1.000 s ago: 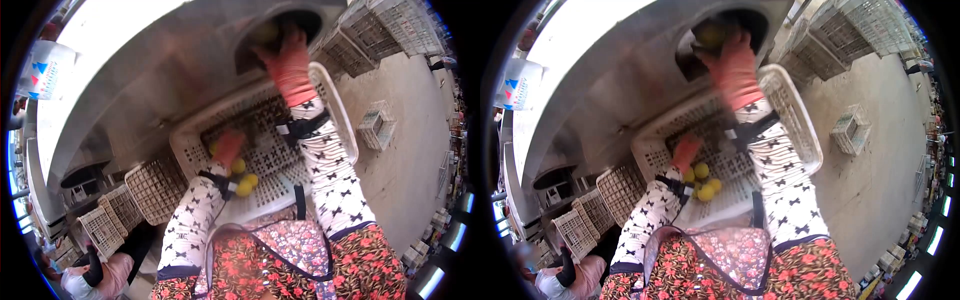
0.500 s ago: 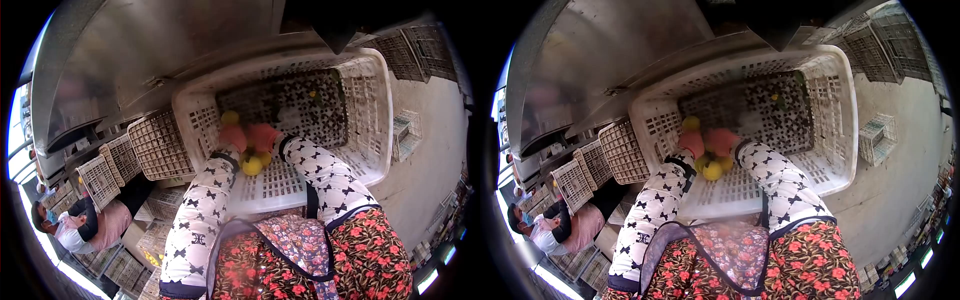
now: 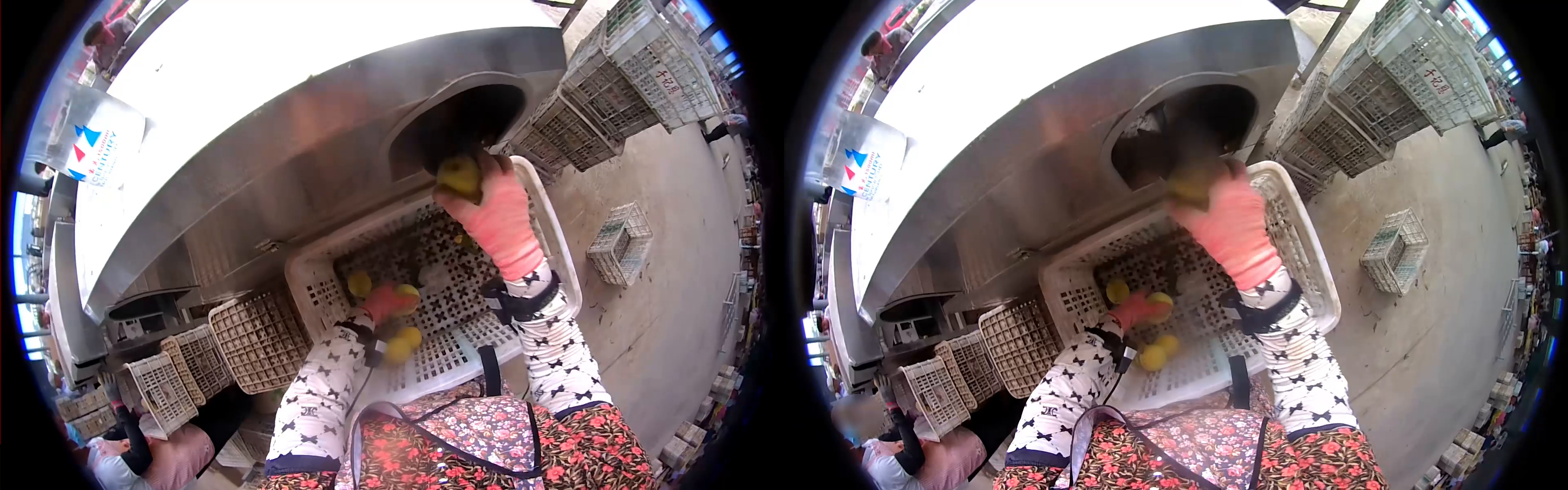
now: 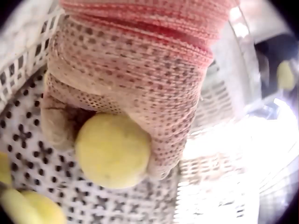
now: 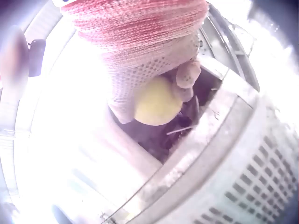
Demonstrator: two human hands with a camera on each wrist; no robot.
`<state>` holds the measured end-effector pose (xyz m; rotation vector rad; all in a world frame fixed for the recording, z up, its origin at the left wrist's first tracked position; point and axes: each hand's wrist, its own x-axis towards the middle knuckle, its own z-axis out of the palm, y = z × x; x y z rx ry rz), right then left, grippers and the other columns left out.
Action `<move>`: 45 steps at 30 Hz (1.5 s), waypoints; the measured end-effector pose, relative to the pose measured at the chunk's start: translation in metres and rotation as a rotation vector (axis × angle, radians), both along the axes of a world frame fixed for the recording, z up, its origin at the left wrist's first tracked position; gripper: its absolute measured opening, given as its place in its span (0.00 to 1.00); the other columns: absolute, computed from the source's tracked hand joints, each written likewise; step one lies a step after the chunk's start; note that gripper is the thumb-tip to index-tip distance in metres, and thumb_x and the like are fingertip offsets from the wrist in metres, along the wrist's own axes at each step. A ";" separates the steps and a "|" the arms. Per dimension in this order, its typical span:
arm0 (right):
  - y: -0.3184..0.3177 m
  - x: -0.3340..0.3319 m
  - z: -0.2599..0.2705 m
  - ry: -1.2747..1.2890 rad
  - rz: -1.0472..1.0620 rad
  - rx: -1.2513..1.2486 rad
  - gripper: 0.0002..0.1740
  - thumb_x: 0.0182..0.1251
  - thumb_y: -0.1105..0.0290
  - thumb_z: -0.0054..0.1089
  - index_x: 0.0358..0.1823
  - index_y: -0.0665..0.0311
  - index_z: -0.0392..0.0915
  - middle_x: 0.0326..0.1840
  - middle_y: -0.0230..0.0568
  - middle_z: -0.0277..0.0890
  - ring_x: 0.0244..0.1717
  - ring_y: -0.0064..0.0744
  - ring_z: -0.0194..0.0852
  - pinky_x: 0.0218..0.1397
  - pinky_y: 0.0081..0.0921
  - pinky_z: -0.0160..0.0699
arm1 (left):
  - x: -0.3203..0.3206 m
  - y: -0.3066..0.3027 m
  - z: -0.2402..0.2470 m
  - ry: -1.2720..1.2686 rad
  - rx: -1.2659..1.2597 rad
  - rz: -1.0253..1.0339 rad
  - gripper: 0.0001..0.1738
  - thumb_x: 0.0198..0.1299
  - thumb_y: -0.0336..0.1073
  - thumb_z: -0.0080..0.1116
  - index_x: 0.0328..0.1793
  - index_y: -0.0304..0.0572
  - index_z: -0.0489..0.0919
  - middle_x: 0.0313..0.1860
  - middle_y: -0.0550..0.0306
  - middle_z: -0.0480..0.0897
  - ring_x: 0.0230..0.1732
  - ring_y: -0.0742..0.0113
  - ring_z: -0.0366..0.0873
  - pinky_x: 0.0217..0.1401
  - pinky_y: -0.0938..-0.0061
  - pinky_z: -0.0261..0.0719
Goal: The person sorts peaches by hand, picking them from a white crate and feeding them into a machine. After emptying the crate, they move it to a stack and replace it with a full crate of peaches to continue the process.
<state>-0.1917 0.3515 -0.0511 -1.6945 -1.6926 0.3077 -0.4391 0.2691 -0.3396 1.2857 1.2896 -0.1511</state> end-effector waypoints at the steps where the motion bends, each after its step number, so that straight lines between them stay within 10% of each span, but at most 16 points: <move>1: 0.018 -0.007 -0.003 -0.079 -0.069 -0.054 0.41 0.50 0.51 0.76 0.61 0.68 0.74 0.51 0.57 0.75 0.51 0.57 0.76 0.56 0.44 0.78 | 0.008 0.006 0.019 -0.160 -0.027 0.175 0.40 0.55 0.58 0.68 0.67 0.40 0.73 0.54 0.49 0.83 0.53 0.63 0.81 0.52 0.63 0.82; 6: 0.092 -0.014 -0.019 -0.266 -0.193 -0.063 0.40 0.56 0.46 0.72 0.61 0.68 0.72 0.55 0.63 0.73 0.51 0.58 0.78 0.56 0.45 0.79 | 0.034 0.025 0.130 -0.826 -0.344 0.700 0.40 0.60 0.68 0.61 0.63 0.40 0.73 0.43 0.48 0.84 0.40 0.60 0.84 0.35 0.68 0.83; 9: 0.019 -0.011 0.016 0.077 0.000 0.167 0.46 0.51 0.53 0.77 0.68 0.70 0.67 0.62 0.60 0.70 0.59 0.56 0.74 0.63 0.45 0.75 | 0.040 0.036 0.159 -1.078 -0.499 0.765 0.45 0.59 0.76 0.54 0.62 0.42 0.74 0.42 0.49 0.84 0.35 0.60 0.83 0.33 0.71 0.82; 14: -0.045 -0.015 -0.004 0.092 0.433 -0.306 0.58 0.45 0.52 0.81 0.75 0.69 0.59 0.69 0.61 0.66 0.71 0.55 0.64 0.75 0.39 0.63 | 0.051 0.057 0.211 -1.054 -0.322 0.558 0.52 0.58 0.83 0.41 0.64 0.42 0.73 0.41 0.51 0.84 0.34 0.64 0.83 0.34 0.72 0.82; 18: -0.039 -0.014 0.008 0.061 0.209 -0.136 0.57 0.45 0.53 0.81 0.74 0.70 0.60 0.62 0.60 0.71 0.64 0.57 0.70 0.67 0.41 0.71 | 0.060 0.069 0.237 -1.014 -0.097 0.509 0.52 0.58 0.84 0.38 0.65 0.43 0.72 0.43 0.55 0.84 0.36 0.65 0.83 0.37 0.70 0.82; 21: -0.005 -0.021 0.031 -0.227 -0.079 -0.028 0.52 0.48 0.52 0.79 0.71 0.70 0.64 0.56 0.60 0.71 0.54 0.60 0.74 0.57 0.46 0.77 | 0.042 0.072 0.144 -0.613 0.248 0.667 0.39 0.67 0.73 0.43 0.58 0.45 0.78 0.45 0.54 0.82 0.41 0.60 0.82 0.44 0.64 0.81; 24: 0.058 -0.022 -0.014 -0.388 -0.210 -0.094 0.43 0.56 0.39 0.68 0.63 0.67 0.73 0.58 0.63 0.71 0.53 0.56 0.78 0.56 0.44 0.80 | 0.007 0.071 0.030 0.311 1.032 0.039 0.28 0.67 0.59 0.52 0.58 0.45 0.77 0.50 0.47 0.80 0.45 0.48 0.80 0.50 0.58 0.79; 26: 0.079 -0.026 -0.026 -0.585 -0.260 0.030 0.44 0.59 0.29 0.57 0.56 0.65 0.77 0.58 0.64 0.72 0.52 0.55 0.80 0.54 0.44 0.82 | -0.004 0.045 0.002 0.570 0.599 0.068 0.26 0.63 0.52 0.56 0.60 0.44 0.75 0.55 0.43 0.79 0.50 0.44 0.79 0.54 0.55 0.78; 28: 0.083 -0.006 -0.022 -0.282 -0.190 0.328 0.37 0.58 0.41 0.68 0.54 0.67 0.77 0.55 0.64 0.73 0.50 0.55 0.81 0.50 0.44 0.82 | -0.020 0.032 -0.006 0.537 0.305 0.013 0.22 0.63 0.48 0.56 0.56 0.43 0.77 0.52 0.40 0.79 0.49 0.41 0.79 0.53 0.53 0.78; 30: 0.033 -0.010 -0.002 0.003 0.010 0.451 0.31 0.59 0.49 0.70 0.53 0.67 0.77 0.52 0.60 0.76 0.49 0.56 0.80 0.52 0.45 0.81 | -0.027 0.025 -0.031 0.530 0.202 0.093 0.26 0.59 0.49 0.60 0.57 0.40 0.77 0.53 0.34 0.79 0.52 0.38 0.78 0.56 0.54 0.78; 32: -0.018 -0.024 -0.037 0.195 0.109 -0.062 0.26 0.62 0.55 0.67 0.53 0.67 0.77 0.49 0.56 0.78 0.50 0.56 0.79 0.56 0.45 0.79 | -0.029 0.016 -0.052 0.605 0.296 0.158 0.30 0.56 0.50 0.63 0.60 0.38 0.77 0.56 0.33 0.80 0.55 0.39 0.79 0.57 0.55 0.80; 36: -0.092 -0.057 -0.170 -0.285 0.933 -0.765 0.21 0.58 0.63 0.64 0.51 0.67 0.79 0.45 0.55 0.81 0.46 0.56 0.82 0.51 0.45 0.82 | -0.051 0.034 -0.078 0.323 0.372 -0.274 0.23 0.58 0.44 0.62 0.56 0.39 0.80 0.54 0.42 0.83 0.53 0.49 0.82 0.49 0.59 0.83; 38: -0.115 -0.081 -0.230 -0.452 1.140 -0.949 0.22 0.56 0.67 0.65 0.52 0.67 0.79 0.49 0.57 0.81 0.50 0.56 0.82 0.51 0.44 0.83 | -0.061 0.048 -0.025 0.050 0.116 -0.151 0.25 0.57 0.43 0.64 0.58 0.38 0.79 0.54 0.46 0.82 0.51 0.55 0.82 0.48 0.64 0.84; 40: -0.141 -0.097 -0.282 -0.408 1.254 -0.938 0.19 0.55 0.69 0.66 0.48 0.66 0.81 0.47 0.55 0.83 0.49 0.53 0.83 0.49 0.42 0.84 | -0.044 0.048 0.069 -0.178 -0.227 0.459 0.34 0.53 0.43 0.70 0.65 0.37 0.74 0.55 0.49 0.80 0.48 0.60 0.81 0.48 0.70 0.84; 43: -0.152 -0.117 -0.340 -0.319 1.358 -0.907 0.14 0.51 0.70 0.66 0.41 0.62 0.86 0.41 0.49 0.86 0.46 0.48 0.85 0.46 0.41 0.84 | -0.037 0.025 0.115 -0.565 -0.133 0.924 0.24 0.56 0.35 0.69 0.58 0.37 0.78 0.53 0.51 0.81 0.50 0.63 0.81 0.51 0.70 0.84; 45: -0.132 -0.109 -0.316 -0.388 1.538 -0.802 0.19 0.47 0.67 0.70 0.43 0.63 0.85 0.42 0.49 0.85 0.46 0.50 0.84 0.48 0.40 0.84 | -0.058 -0.007 0.105 -0.377 0.614 0.535 0.23 0.56 0.34 0.69 0.58 0.38 0.80 0.52 0.51 0.83 0.50 0.62 0.82 0.51 0.69 0.83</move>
